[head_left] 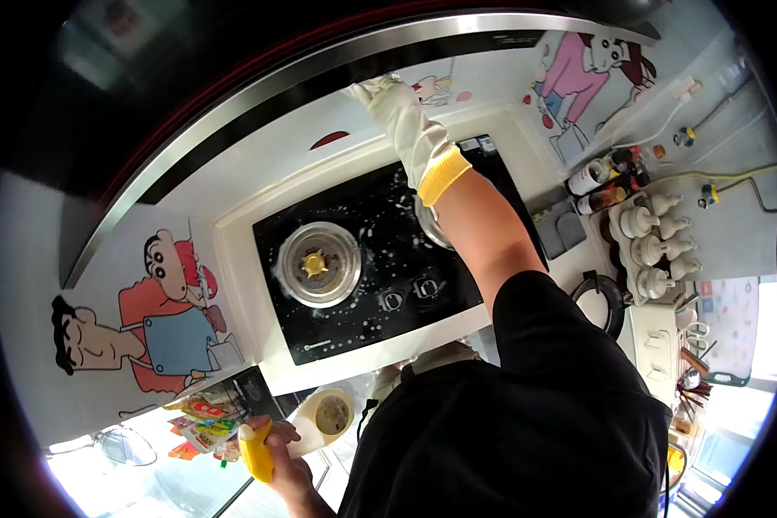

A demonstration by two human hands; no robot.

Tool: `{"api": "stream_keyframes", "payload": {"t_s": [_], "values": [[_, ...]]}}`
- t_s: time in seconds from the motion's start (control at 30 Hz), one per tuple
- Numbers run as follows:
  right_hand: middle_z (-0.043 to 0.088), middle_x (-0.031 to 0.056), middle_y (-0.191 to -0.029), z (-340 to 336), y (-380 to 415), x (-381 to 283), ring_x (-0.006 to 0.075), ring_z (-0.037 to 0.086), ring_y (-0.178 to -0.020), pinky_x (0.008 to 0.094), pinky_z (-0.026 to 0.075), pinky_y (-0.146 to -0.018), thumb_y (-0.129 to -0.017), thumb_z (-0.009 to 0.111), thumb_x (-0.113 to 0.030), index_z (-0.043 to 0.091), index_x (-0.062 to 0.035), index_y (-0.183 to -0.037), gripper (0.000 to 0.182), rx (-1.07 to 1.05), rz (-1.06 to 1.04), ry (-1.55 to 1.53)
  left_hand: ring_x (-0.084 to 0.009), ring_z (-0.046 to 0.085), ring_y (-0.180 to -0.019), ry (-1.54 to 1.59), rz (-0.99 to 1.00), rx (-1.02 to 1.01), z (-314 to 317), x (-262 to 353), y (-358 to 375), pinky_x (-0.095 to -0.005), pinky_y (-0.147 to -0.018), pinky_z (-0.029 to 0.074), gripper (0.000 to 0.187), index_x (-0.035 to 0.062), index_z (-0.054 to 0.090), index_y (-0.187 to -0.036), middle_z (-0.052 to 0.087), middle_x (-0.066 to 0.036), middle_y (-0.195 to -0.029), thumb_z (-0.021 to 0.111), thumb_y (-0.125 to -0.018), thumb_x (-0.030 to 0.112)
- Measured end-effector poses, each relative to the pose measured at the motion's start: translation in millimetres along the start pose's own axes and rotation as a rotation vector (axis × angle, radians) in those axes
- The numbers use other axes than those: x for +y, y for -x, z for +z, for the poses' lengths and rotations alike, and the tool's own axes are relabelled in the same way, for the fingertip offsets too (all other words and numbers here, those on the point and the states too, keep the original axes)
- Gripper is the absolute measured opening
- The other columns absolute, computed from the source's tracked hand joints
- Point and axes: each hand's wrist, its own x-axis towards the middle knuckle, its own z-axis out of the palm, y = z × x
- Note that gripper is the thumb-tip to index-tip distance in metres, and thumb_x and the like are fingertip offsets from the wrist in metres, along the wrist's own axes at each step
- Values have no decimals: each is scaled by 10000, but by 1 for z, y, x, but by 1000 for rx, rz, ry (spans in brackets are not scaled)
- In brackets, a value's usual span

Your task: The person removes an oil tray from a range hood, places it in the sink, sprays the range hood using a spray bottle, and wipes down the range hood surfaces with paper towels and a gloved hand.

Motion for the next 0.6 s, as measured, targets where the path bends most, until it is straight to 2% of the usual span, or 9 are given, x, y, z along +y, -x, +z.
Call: {"api": "stream_keyframes", "payload": {"t_s": [0.33, 0.6], "values": [[709, 18, -1293, -150, -35, -4, 244, 687, -1130, 377, 492, -1044, -1059, 556, -386, 639, -157, -1323, 360, 234, 26, -229, -154, 556, -715, -29, -15, -80, 52, 12, 4, -305, -746, 444, 310, -8, 563, -1239, 562, -44, -762, 644, -991, 159], [703, 24, -1305, -184, -51, -4, 249, 686, -1130, 383, 492, -1047, -1059, 558, -373, 623, -154, -1342, 364, 307, 42, -379, -146, 560, -713, -58, 22, -94, 78, 24, 8, -283, -728, 431, 332, 4, 568, -1230, 577, -40, -755, 667, -997, 218]]}}
